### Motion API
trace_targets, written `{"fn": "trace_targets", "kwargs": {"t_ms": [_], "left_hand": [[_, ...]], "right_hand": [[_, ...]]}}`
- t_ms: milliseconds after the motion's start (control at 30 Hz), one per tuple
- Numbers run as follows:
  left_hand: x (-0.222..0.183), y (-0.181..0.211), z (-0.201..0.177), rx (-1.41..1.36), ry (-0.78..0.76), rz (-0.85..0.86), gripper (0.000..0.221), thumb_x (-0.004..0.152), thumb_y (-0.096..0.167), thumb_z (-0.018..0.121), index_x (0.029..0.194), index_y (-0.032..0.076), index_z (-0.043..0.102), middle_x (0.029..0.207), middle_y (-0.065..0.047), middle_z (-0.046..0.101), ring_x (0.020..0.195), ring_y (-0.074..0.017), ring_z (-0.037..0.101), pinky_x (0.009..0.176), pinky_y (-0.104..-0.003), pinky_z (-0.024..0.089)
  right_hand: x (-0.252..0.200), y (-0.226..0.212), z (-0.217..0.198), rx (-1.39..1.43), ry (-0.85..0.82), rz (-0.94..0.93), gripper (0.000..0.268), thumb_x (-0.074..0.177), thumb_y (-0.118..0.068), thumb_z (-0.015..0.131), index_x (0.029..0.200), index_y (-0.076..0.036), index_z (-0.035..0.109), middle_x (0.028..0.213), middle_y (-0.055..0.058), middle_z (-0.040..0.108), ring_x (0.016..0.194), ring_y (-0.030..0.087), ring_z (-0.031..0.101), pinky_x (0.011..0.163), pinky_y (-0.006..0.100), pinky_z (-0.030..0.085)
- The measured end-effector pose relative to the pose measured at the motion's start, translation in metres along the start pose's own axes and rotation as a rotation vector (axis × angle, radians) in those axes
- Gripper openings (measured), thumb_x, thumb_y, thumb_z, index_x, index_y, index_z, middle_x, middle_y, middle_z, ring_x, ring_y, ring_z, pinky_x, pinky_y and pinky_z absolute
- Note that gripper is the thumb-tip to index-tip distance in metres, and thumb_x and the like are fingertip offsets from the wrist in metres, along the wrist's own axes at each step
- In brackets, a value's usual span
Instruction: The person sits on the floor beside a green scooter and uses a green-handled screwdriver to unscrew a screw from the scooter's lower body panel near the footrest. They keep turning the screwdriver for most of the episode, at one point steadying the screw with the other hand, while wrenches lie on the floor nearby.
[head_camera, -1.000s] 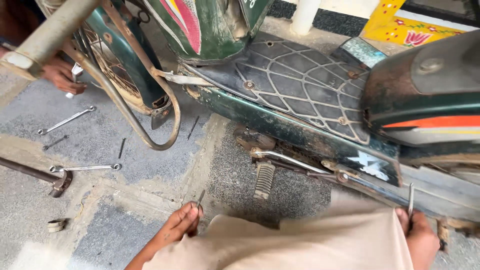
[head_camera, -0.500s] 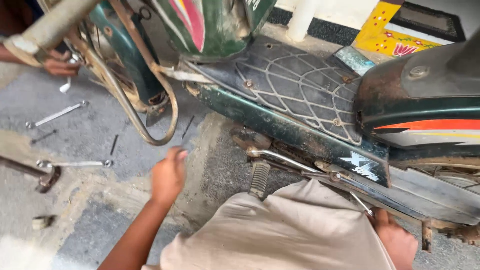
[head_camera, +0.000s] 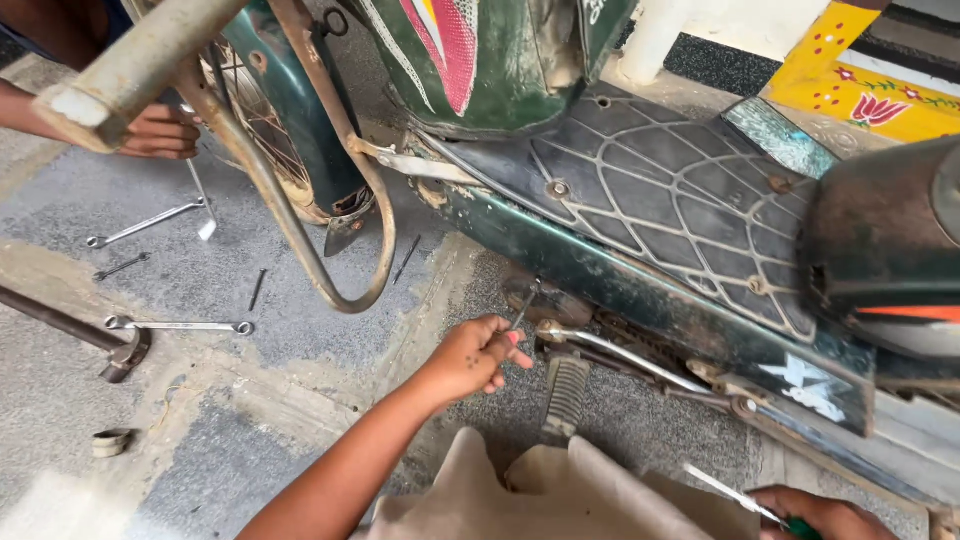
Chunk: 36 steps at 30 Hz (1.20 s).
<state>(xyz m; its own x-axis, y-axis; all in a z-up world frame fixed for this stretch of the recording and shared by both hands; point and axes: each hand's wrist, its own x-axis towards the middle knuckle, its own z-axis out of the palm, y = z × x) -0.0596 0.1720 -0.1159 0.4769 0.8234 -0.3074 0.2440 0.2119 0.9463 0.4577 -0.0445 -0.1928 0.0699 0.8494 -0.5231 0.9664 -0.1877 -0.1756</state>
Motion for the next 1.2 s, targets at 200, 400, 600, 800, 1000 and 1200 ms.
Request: {"fn": "trace_targets", "kwargs": {"t_ms": [200,400,600,800,1000,1200], "left_hand": [[0.031,-0.014,0.002,-0.189,-0.035,0.004,0.031,0.105,0.024,0.049,0.119,-0.001,0.061,0.1,-0.012,0.08,0.054,-0.0055,0.056,0.05,-0.023,0.05],[0.041,-0.013,0.008,-0.3,-0.031,0.001,0.032,0.106,0.023,0.049,0.12,-0.004,0.061,0.098,-0.013,0.078,0.055,-0.0059,0.055,0.051,-0.023,0.05],[0.045,-0.012,0.011,-0.352,-0.026,-0.058,0.032,0.104,0.02,0.048,0.122,-0.003,0.061,0.097,-0.012,0.077,0.056,-0.0064,0.057,0.051,-0.023,0.051],[0.05,-0.01,0.014,-0.327,-0.021,-0.057,0.03,0.105,0.019,0.048,0.121,-0.003,0.062,0.097,-0.011,0.078,0.056,-0.0065,0.055,0.051,-0.023,0.05],[0.056,-0.001,0.022,-0.304,0.044,-0.043,0.03,0.104,0.02,0.05,0.117,-0.003,0.065,0.097,-0.012,0.079,0.056,-0.0063,0.054,0.05,-0.023,0.05],[0.063,-0.001,0.024,-0.373,0.127,-0.07,0.031,0.102,0.024,0.056,0.114,-0.002,0.066,0.099,-0.013,0.08,0.054,-0.0063,0.053,0.047,-0.023,0.047]], "right_hand": [[-0.001,-0.095,-0.091,-0.287,-0.03,-0.182,0.051,0.089,-0.06,0.071,0.134,-0.036,0.067,0.131,-0.005,0.073,0.128,0.02,0.067,0.11,0.039,0.049],[0.018,-0.195,-0.119,-0.304,-0.196,-0.348,0.052,0.1,-0.055,0.057,0.145,-0.029,0.056,0.138,0.002,0.066,0.109,0.023,0.076,0.1,0.039,0.059],[0.032,-0.182,-0.067,-0.259,-0.331,-0.469,0.049,0.102,-0.047,0.055,0.143,-0.022,0.052,0.138,0.007,0.063,0.097,0.024,0.077,0.087,0.035,0.065],[0.041,-0.135,-0.043,-0.208,-0.25,-0.506,0.053,0.099,-0.044,0.062,0.148,-0.027,0.053,0.146,0.009,0.058,0.108,0.03,0.072,0.092,0.04,0.062],[0.038,-0.136,-0.049,-0.193,-0.375,-0.391,0.052,0.099,-0.048,0.059,0.148,-0.036,0.052,0.144,-0.002,0.062,0.117,0.026,0.069,0.1,0.039,0.059],[0.051,-0.112,-0.016,-0.084,-0.184,-0.559,0.048,0.094,-0.037,0.071,0.141,-0.028,0.061,0.134,0.008,0.069,0.117,0.03,0.069,0.097,0.042,0.058]]}}
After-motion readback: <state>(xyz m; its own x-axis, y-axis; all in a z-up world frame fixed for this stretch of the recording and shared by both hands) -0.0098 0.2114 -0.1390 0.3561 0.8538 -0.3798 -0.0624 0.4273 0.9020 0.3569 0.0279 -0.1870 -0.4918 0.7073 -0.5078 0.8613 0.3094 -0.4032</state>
